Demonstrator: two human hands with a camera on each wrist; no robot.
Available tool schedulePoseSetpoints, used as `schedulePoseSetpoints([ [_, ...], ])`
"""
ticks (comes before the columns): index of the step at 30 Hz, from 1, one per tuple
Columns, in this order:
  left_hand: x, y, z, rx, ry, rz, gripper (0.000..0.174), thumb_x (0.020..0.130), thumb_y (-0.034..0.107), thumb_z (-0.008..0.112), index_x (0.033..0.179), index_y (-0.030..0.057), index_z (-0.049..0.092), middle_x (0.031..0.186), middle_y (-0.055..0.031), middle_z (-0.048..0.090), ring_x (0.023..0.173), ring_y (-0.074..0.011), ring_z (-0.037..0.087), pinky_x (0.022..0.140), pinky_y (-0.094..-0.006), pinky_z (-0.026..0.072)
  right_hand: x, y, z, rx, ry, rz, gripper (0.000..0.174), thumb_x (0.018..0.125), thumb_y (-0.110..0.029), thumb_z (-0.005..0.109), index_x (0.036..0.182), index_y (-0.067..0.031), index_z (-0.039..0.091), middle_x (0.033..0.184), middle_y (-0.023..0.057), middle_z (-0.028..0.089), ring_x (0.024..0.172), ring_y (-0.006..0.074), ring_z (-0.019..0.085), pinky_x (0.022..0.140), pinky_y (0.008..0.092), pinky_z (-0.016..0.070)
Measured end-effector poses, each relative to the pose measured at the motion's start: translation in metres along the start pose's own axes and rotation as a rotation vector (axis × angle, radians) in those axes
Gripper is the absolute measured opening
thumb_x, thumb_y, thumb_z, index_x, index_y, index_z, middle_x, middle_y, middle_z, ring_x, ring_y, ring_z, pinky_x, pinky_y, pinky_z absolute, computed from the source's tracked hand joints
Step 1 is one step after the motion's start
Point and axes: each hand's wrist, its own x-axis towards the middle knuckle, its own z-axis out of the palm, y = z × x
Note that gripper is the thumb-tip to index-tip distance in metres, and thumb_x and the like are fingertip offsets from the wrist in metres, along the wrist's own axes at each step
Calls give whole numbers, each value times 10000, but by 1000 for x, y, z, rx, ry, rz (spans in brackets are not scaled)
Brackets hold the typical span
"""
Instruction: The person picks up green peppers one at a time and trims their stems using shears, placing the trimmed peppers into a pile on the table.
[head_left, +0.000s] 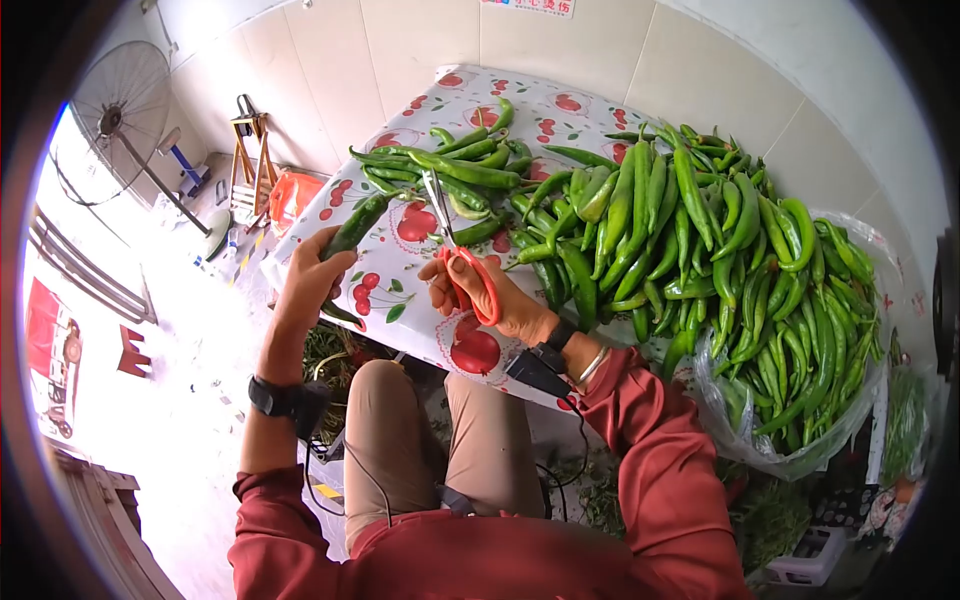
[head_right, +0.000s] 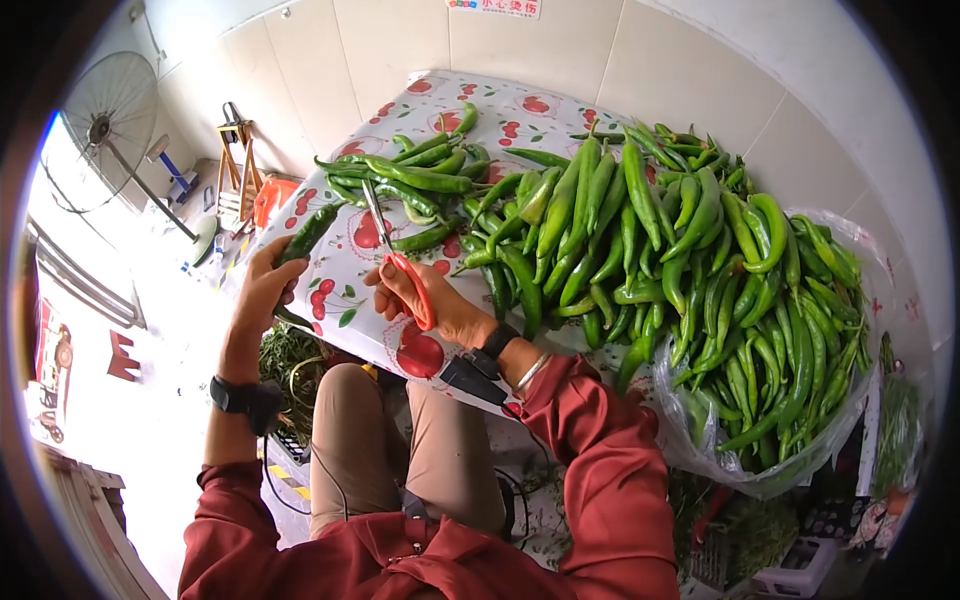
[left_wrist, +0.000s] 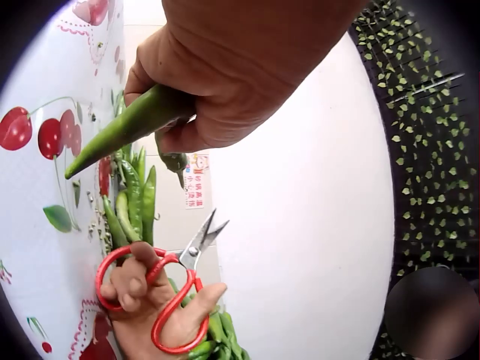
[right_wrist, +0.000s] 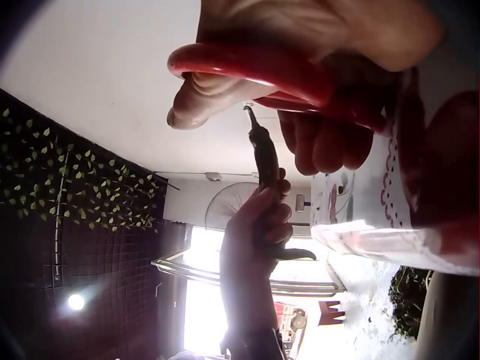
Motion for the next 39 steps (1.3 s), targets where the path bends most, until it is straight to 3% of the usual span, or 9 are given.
schedulePoseSetpoints([
  [4,-25,12,8,-43,143,77,449,764,115,596,1178,-39,511,713,8,532,509,-50,438,454,-198,346,-2,-1,1,-45,-10,-11,617,883,-560,441,1076,20,523,794,33,557,709,93,534,668,229,447],
  [6,-33,15,15,45,304,198,445,771,76,588,1194,-33,502,812,-26,574,614,-95,513,566,-221,424,-1,0,0,-79,-16,-21,618,899,-557,401,1094,18,514,799,26,553,708,92,527,663,229,438],
  [7,-33,10,18,22,364,251,451,772,39,581,1211,-19,493,939,-71,591,784,-154,555,739,-267,447,-1,0,0,-80,-35,-12,622,896,-561,405,1099,18,507,807,28,551,721,96,529,675,231,439],
  [8,-34,8,21,20,365,252,451,772,39,581,1211,-19,493,939,-71,591,784,-154,555,739,-267,447,-1,0,-1,-81,-54,-2,627,893,-566,410,1104,19,499,814,31,549,734,99,530,687,234,439],
  [10,-36,6,26,161,471,396,459,767,21,585,1216,9,494,1036,-106,564,944,-205,538,860,-312,417,-1,1,0,-86,-68,1,633,887,-572,416,1110,16,493,828,35,548,752,102,531,701,236,439],
  [17,-40,9,50,426,582,548,480,759,-17,572,1225,50,479,1022,-140,506,927,-281,519,828,-354,425,-1,-1,4,-125,-99,-17,645,872,-587,436,1131,2,474,868,46,537,788,113,523,742,245,433],
  [21,-45,14,60,453,559,558,487,768,-37,557,1237,54,460,1045,-147,493,893,-282,544,779,-349,454,-3,-3,5,-97,-88,-6,654,869,-596,433,1135,0,472,870,47,537,786,112,519,746,242,430],
  [33,-47,-1,74,472,563,612,501,760,-48,560,1241,37,453,1016,-168,498,904,-306,545,780,-372,451,-3,-1,4,-69,-76,-10,619,901,-576,375,1121,-7,483,865,38,531,781,105,510,738,238,426],
  [39,-48,-8,77,437,563,606,520,754,-59,561,1252,38,446,1028,-168,492,907,-305,540,787,-372,449,-1,-2,4,-110,-33,30,627,922,-570,311,1067,11,495,695,25,515,640,90,504,666,225,434],
])
